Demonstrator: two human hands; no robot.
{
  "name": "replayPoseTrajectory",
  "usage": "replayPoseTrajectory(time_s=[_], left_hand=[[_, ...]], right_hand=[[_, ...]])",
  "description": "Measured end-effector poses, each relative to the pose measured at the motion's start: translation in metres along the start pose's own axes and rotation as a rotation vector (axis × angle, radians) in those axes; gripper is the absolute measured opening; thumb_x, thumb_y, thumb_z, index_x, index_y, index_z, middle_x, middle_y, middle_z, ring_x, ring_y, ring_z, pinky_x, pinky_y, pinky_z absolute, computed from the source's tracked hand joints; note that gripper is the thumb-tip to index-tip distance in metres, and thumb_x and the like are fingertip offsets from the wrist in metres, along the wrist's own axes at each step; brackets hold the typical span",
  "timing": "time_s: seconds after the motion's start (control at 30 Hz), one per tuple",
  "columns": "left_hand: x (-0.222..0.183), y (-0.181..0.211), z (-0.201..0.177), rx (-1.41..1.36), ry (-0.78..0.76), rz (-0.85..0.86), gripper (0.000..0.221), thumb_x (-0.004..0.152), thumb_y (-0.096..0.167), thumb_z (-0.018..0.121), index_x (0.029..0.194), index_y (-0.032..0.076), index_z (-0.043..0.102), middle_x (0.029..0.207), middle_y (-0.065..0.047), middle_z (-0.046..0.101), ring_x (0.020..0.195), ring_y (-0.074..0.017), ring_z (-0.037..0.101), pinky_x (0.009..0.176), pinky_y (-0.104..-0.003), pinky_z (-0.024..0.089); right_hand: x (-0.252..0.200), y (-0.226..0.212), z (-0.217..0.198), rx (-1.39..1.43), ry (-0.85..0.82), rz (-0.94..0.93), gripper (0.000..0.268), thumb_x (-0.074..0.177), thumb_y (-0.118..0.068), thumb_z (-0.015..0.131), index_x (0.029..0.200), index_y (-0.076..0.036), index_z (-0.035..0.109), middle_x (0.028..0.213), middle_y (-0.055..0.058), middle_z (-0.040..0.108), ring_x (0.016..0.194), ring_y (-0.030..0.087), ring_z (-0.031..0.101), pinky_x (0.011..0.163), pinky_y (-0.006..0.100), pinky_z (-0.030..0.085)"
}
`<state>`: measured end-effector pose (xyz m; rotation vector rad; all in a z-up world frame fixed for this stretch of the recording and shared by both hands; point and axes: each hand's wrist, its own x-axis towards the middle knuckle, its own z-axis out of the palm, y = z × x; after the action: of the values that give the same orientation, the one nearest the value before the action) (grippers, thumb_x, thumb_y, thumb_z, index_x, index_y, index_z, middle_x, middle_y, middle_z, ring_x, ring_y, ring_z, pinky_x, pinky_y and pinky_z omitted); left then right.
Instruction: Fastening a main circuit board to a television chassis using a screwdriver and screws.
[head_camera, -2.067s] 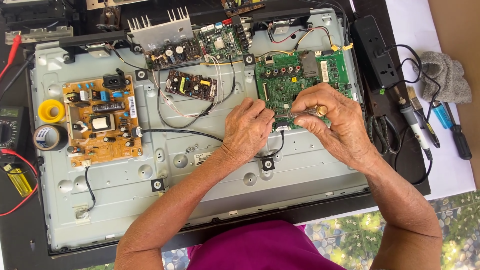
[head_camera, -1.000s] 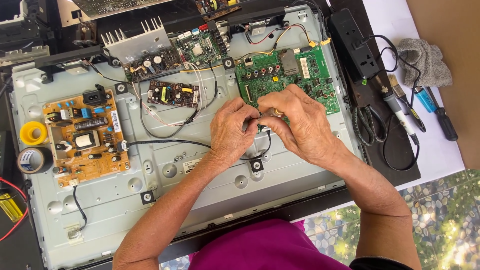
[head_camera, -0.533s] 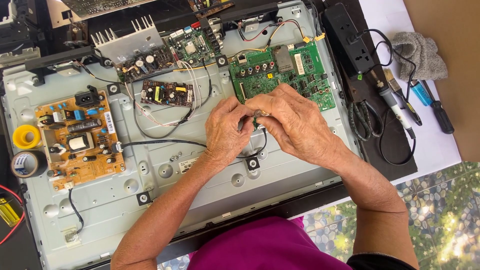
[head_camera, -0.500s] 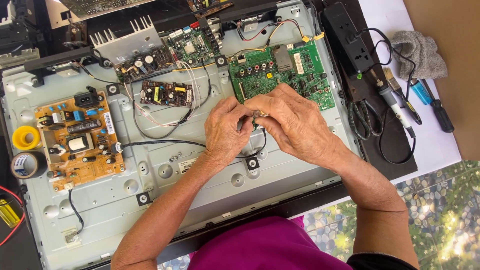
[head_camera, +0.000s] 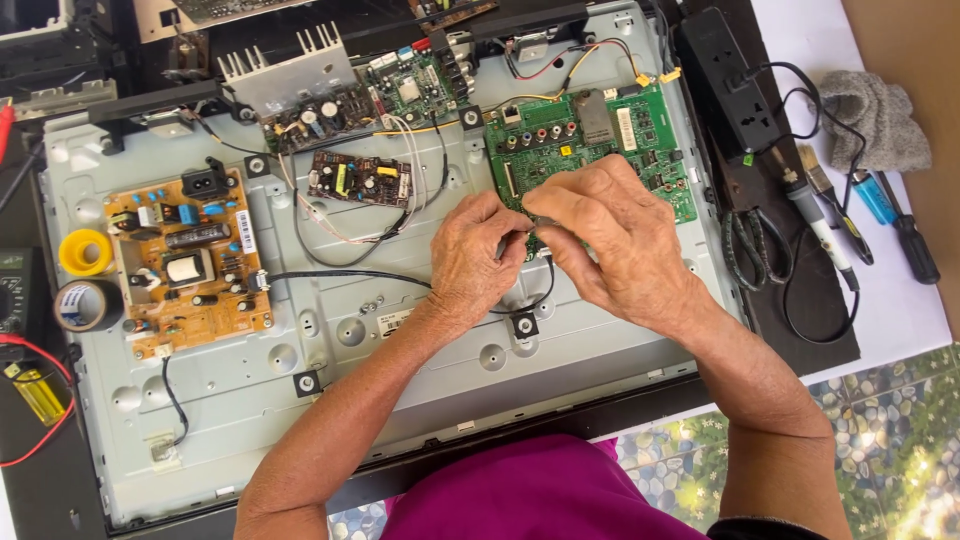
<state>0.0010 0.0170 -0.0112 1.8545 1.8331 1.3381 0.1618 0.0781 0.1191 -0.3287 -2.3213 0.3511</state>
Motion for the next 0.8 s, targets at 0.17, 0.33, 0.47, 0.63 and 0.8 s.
replayPoseTrajectory(time_s=[0.17,0.33,0.47,0.63,0.8], left_hand=[[0.0011,0.0009,-0.0033,-0.042,-0.011,-0.012,0.012,0.083,0.012,0.074,0.090,0.021,0.072,0.083,0.000,0.057,0.083,-0.0262,0.064,0.076,-0.040,0.056],[0.0008,0.0012,-0.0056,-0.065,-0.039,-0.050,0.016,0.084,0.010,0.073,0.094,0.023,0.071,0.083,0.001,0.057,0.082,-0.0260,0.063,0.077,-0.040,0.056],[0.0007,0.0010,-0.0070,-0.094,-0.057,-0.077,0.015,0.085,0.011,0.072,0.094,0.023,0.071,0.083,0.001,0.057,0.081,-0.0244,0.063,0.077,-0.039,0.055],[0.0026,0.0024,-0.0077,-0.087,-0.070,-0.076,0.013,0.086,0.013,0.074,0.094,0.022,0.071,0.084,0.000,0.058,0.083,-0.0258,0.064,0.078,-0.041,0.056],[0.0011,-0.0028,-0.0022,-0.066,-0.060,-0.058,0.012,0.089,0.014,0.073,0.095,0.024,0.071,0.085,0.001,0.057,0.084,-0.0256,0.063,0.078,-0.041,0.056]], right_hand=[[-0.0017,-0.0035,-0.0006,0.089,-0.002,0.059,0.026,0.098,0.002,0.069,0.123,0.000,0.069,0.104,0.015,0.069,0.091,0.036,0.069,0.075,0.047,0.060],[-0.0042,-0.0023,-0.0003,0.017,-0.002,0.072,0.030,0.096,0.005,0.071,0.125,0.001,0.068,0.103,0.017,0.069,0.090,0.036,0.070,0.071,0.047,0.061],[-0.0058,-0.0014,0.0010,-0.053,0.009,0.071,0.030,0.095,0.002,0.075,0.124,0.000,0.069,0.102,0.015,0.070,0.089,0.033,0.072,0.070,0.045,0.061],[-0.0058,-0.0016,0.0025,-0.100,0.042,0.006,0.029,0.093,0.002,0.076,0.122,0.000,0.070,0.097,0.014,0.069,0.085,0.032,0.070,0.067,0.042,0.060],[-0.0073,-0.0019,0.0038,-0.176,0.062,-0.046,0.028,0.094,-0.001,0.078,0.121,-0.002,0.071,0.095,0.011,0.069,0.082,0.028,0.069,0.065,0.039,0.059]])
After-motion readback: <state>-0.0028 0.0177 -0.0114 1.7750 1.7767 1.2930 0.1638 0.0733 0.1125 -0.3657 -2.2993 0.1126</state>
